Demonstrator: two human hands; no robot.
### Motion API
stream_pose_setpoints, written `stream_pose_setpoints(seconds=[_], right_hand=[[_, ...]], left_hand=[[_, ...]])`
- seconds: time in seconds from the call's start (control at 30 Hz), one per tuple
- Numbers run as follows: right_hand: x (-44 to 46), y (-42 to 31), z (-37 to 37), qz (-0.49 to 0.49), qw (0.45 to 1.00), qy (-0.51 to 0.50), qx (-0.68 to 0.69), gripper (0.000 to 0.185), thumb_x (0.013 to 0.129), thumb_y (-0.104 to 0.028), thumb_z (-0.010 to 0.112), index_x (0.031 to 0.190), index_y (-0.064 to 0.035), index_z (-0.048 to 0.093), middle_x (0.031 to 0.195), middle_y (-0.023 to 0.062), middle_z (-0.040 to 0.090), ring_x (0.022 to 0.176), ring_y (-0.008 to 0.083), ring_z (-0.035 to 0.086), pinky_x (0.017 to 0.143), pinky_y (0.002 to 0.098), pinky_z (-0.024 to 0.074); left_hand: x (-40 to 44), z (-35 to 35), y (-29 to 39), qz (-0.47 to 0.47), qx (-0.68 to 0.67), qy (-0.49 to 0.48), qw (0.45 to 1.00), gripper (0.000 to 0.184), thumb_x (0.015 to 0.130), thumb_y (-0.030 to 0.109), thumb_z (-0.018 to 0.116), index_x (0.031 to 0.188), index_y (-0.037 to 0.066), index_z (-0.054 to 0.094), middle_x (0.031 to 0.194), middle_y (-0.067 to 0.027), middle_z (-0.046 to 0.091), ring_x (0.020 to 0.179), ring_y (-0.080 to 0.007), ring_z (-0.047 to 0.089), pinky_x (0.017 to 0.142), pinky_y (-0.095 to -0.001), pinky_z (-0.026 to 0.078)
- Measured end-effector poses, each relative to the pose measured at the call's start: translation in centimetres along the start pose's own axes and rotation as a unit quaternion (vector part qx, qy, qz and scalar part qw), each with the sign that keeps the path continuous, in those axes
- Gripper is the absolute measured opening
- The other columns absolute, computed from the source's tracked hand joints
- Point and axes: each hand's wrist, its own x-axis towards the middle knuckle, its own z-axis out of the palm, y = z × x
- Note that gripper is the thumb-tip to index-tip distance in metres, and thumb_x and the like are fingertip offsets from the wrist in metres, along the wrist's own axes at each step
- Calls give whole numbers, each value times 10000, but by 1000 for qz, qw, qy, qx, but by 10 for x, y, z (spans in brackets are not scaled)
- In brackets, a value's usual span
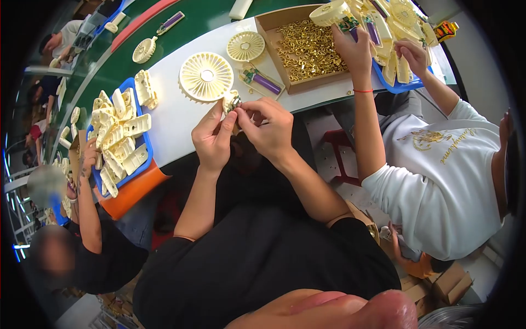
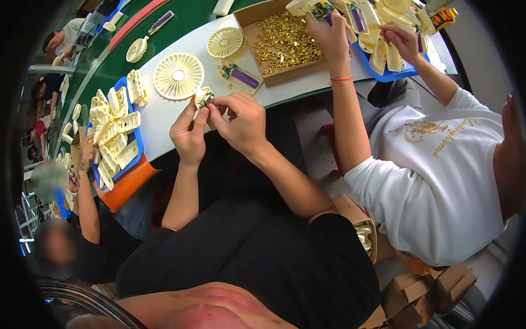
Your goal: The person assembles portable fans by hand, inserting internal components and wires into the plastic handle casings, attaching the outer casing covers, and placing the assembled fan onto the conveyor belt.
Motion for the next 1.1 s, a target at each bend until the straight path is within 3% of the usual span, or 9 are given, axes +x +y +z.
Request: stream_pose_setpoints(seconds=[0.13,0.3,0.47,0.6,0.73,0.77,0.83,0.9,1.1], right_hand=[[3,-3,-1,-10,999,32,-10,104,779,-62,816,842,-53,734,724,42,675,598,117,620,518,250,484],[17,-14,-18,21,996,-85,-28,108,825,-74,810,902,-36,745,758,41,693,656,101,613,571,260,497],[25,-25,-19,-40,971,-207,-109,112,891,-107,751,944,-11,728,819,65,704,691,144,613,668,305,509],[30,-34,-16,-6,958,-264,-108,123,900,-99,724,956,10,712,811,69,696,718,151,617,697,301,513],[32,-43,-11,63,952,-289,-74,144,905,-104,723,971,24,723,789,47,687,743,117,613,721,282,515],[32,-44,-11,72,951,-291,-72,150,906,-107,725,976,26,727,785,40,684,750,109,611,729,279,515],[32,-44,-10,80,950,-295,-70,172,915,-135,734,988,21,745,773,20,672,723,81,600,674,260,509],[35,-53,-9,139,939,-305,-73,179,924,-153,735,991,13,751,777,10,669,694,64,591,613,237,495],[35,-58,-6,183,935,-301,-42,202,936,-187,737,1005,0,765,787,-6,667,659,31,589,518,197,492]], left_hand=[[-4,-4,5,-95,-89,22,991,347,998,71,671,1321,-55,661,1090,-97,746,905,-99,677,757,-234,555],[-4,-10,10,-79,-101,30,991,307,994,98,672,1253,-64,688,1034,-106,750,891,-110,693,736,-247,598],[-10,-15,-6,-65,-128,17,990,310,1062,136,564,1297,-61,521,1114,-135,728,913,-123,693,771,-269,577],[-19,-16,1,-79,-133,7,988,293,1090,148,501,1310,-41,455,1061,-137,708,879,-145,679,773,-299,549],[-24,-26,4,-85,-43,-5,995,306,1085,166,500,1306,-41,459,1034,-186,696,908,-218,684,798,-340,535],[-24,-28,0,-74,-42,-5,996,343,1058,171,537,1312,-45,455,1074,-223,699,959,-279,701,845,-376,540],[-27,-30,-6,-38,-38,-7,999,374,1062,159,522,1370,-31,428,977,-127,683,803,-159,652,718,-305,527],[-30,-32,-7,-25,-29,-13,999,399,1058,152,522,1398,-26,414,935,-83,676,722,-99,625,651,-269,517],[-29,-33,5,-48,-16,-20,999,458,1019,141,597,1390,-25,387,956,-94,678,711,-100,636,638,-264,530]])
